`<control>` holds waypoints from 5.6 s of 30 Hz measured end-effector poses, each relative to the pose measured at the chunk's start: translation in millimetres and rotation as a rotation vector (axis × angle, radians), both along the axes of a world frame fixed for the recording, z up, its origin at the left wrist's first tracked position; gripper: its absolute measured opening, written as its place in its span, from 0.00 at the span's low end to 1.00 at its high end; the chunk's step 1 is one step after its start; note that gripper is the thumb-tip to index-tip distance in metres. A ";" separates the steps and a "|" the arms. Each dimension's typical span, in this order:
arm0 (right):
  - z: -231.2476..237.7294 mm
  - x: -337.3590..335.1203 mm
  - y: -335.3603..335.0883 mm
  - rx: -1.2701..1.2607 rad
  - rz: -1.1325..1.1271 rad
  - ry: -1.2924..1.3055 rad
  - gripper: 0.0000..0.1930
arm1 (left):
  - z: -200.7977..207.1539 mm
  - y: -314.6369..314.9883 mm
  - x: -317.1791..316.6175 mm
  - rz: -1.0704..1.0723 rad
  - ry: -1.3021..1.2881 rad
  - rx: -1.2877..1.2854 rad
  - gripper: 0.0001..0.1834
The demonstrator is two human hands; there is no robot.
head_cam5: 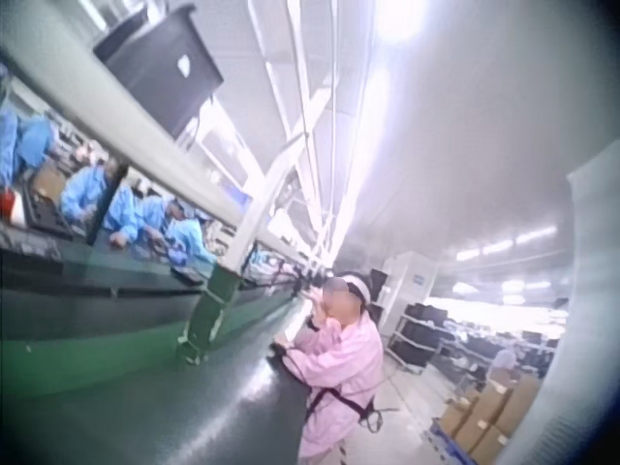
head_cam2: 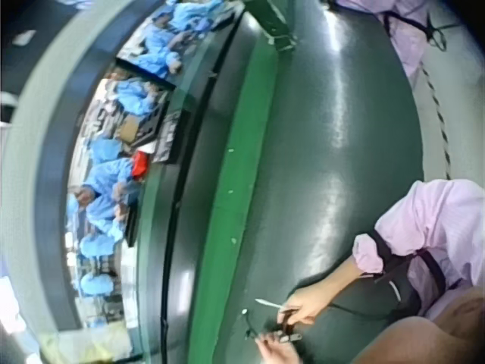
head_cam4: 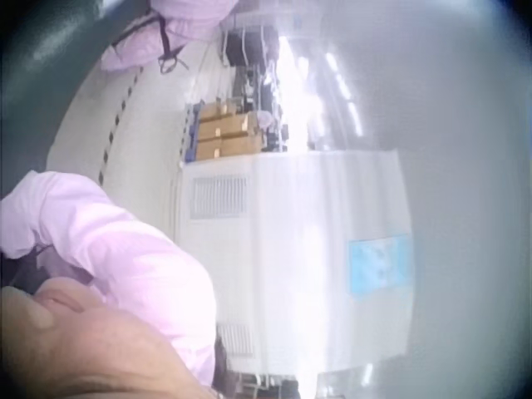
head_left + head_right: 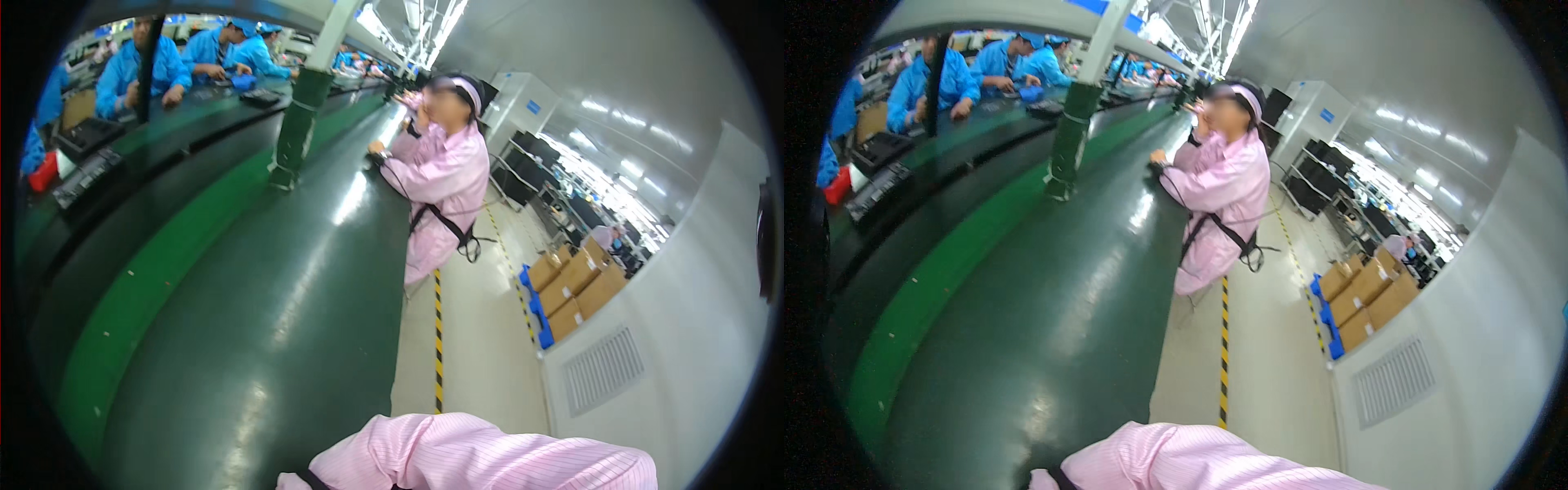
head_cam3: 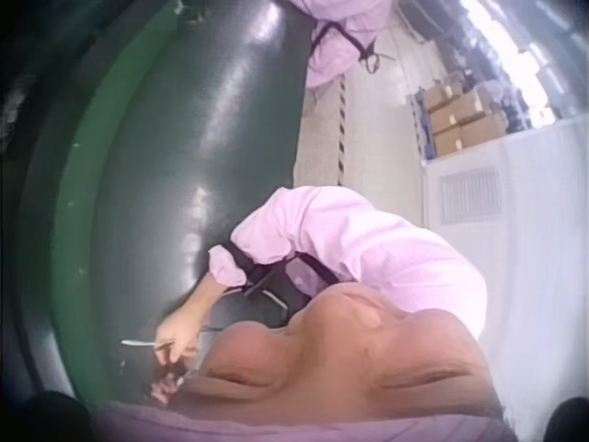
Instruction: Manually assembling or inspecting small electronic components with cables on a factory production line.
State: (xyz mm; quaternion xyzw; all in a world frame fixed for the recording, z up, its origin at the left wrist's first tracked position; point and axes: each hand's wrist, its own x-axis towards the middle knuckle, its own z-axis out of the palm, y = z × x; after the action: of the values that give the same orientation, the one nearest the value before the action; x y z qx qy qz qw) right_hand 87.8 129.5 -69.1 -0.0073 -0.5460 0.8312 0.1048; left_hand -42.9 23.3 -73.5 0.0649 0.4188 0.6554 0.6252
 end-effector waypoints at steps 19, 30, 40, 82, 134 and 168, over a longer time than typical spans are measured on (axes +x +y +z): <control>46.3 31.7 -14.0 0.463 0.054 -0.158 0.20 | 65.9 -42.3 24.3 0.277 0.196 0.245 0.17; 56.1 15.0 -17.1 0.600 0.083 -0.283 0.08 | 30.9 -26.1 3.0 0.037 -0.028 0.480 0.13; 41.8 25.5 -22.9 0.397 -0.281 -0.294 0.08 | 23.2 -22.8 22.9 -0.082 0.193 0.518 0.11; 7.9 9.1 -17.2 0.260 -0.164 0.013 0.12 | 75.2 -50.2 34.4 -0.060 0.545 0.067 0.12; 56.9 23.4 -21.1 0.402 -0.121 -0.337 0.09 | 42.3 -38.9 16.4 -0.021 0.586 0.151 0.14; 55.4 22.1 -18.4 0.437 -0.108 -0.350 0.10 | 34.6 -33.3 18.3 -0.057 0.650 0.168 0.15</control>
State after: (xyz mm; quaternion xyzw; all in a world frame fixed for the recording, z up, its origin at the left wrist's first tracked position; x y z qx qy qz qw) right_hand 109.9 111.1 -13.7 -0.1569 -0.7207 0.6732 0.0520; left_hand -24.6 -9.9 -38.9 0.3336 0.5388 0.6148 0.4695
